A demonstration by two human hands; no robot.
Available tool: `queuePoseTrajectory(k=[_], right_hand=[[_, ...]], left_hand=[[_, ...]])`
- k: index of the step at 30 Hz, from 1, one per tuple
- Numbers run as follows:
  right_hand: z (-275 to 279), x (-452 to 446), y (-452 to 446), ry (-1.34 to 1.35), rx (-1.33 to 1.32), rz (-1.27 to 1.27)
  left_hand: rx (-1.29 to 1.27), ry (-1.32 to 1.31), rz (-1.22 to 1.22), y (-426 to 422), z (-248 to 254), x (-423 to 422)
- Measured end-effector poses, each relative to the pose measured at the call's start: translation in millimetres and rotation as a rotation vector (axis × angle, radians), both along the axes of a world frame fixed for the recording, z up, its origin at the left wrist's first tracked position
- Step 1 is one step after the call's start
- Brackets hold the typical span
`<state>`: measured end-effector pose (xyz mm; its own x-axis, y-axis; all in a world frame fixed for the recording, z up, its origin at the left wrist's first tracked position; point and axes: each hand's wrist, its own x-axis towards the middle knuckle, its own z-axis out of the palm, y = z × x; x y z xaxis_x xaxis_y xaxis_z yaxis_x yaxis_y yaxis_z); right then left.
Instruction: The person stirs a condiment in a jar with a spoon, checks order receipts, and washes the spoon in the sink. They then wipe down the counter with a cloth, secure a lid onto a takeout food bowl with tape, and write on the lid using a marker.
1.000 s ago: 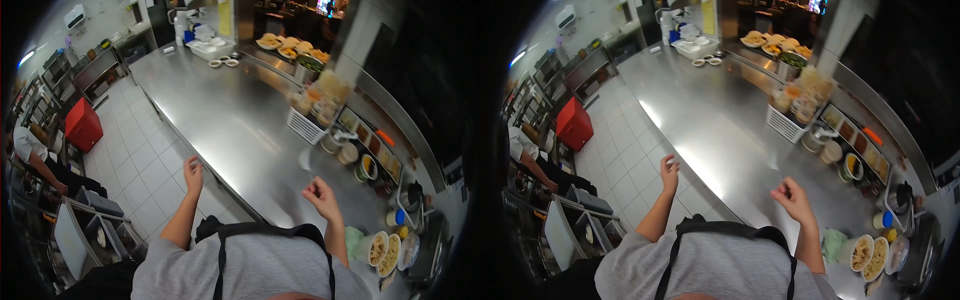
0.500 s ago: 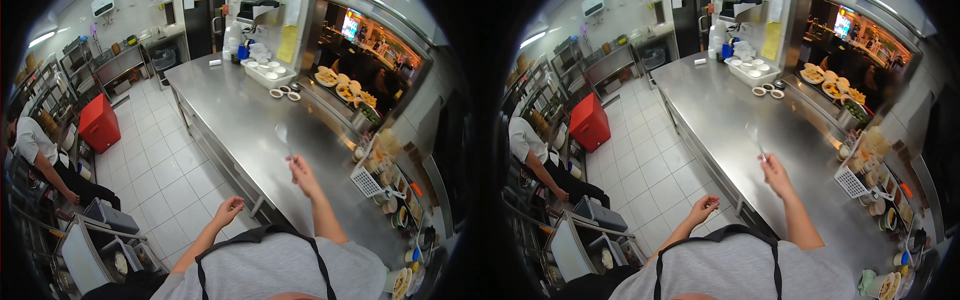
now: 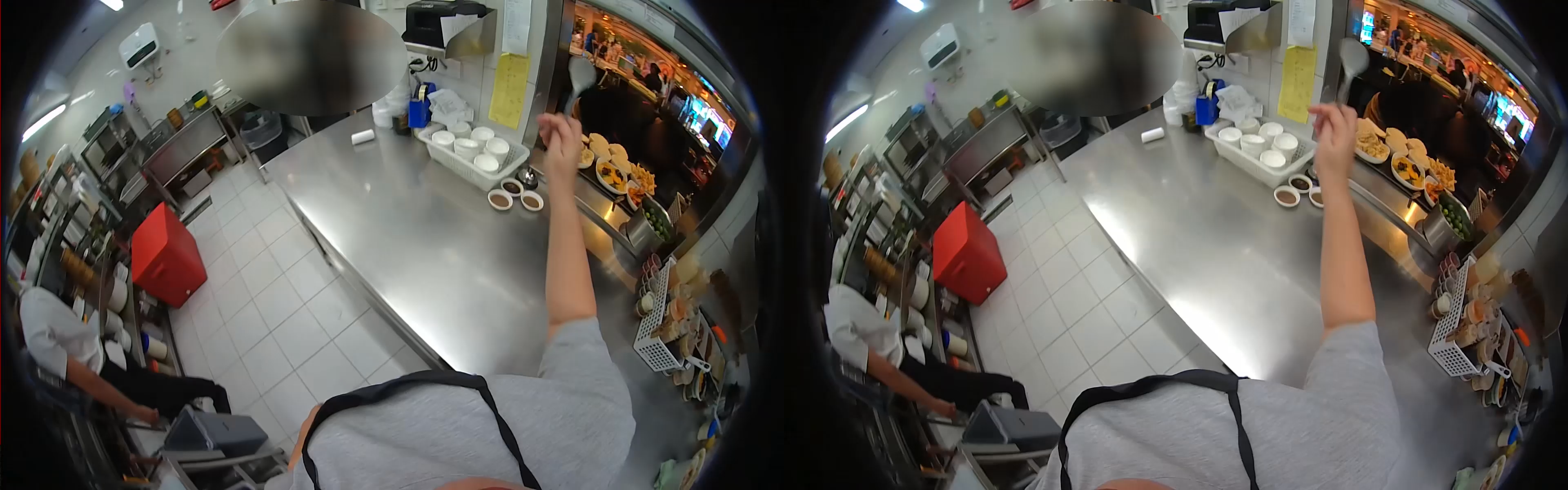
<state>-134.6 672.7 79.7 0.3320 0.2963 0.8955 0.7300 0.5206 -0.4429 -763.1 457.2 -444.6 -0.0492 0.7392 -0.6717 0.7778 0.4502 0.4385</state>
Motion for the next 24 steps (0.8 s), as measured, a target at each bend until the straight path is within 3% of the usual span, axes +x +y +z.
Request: queuePoseTrajectory(k=[3,5,10,13,16,19,21,24], right_hand=[[49.2,8.3,96.4,-0.248,0.186,-0.202],[79.1,4.4,151.1,-0.18,0.158,-0.165],[137.1,14.2,265.8,-0.177,0.126,-0.385],[165.3,14.9,308.9,-0.119,-0.02,-0.611],[190.9,-2.1,336.7,0.193,-0.246,-0.673],[206.5,-6.9,358.9,0.25,-0.383,-0.776],[213.1,5.8,383.1,0.254,-0.398,-0.887],[215.3,19.1,395.6,0.27,-0.424,-0.85]], left_hand=[[-0.163,-0.001,0.216,21.5,27.1,-20.8],[-0.19,-0.036,0.298,49.0,34.2,-27.9],[-0.157,-0.172,0.325,151.5,30.6,-27.9],[-0.057,-0.276,0.31,238.1,33.7,-39.3],[0.112,-0.396,0.327,333.7,53.8,-63.0],[0.323,-0.467,0.327,426.6,116.4,-73.5],[0.454,-0.48,0.283,479.5,173.6,-66.3],[0.485,-0.675,0.217,527.5,279.6,-27.4]])
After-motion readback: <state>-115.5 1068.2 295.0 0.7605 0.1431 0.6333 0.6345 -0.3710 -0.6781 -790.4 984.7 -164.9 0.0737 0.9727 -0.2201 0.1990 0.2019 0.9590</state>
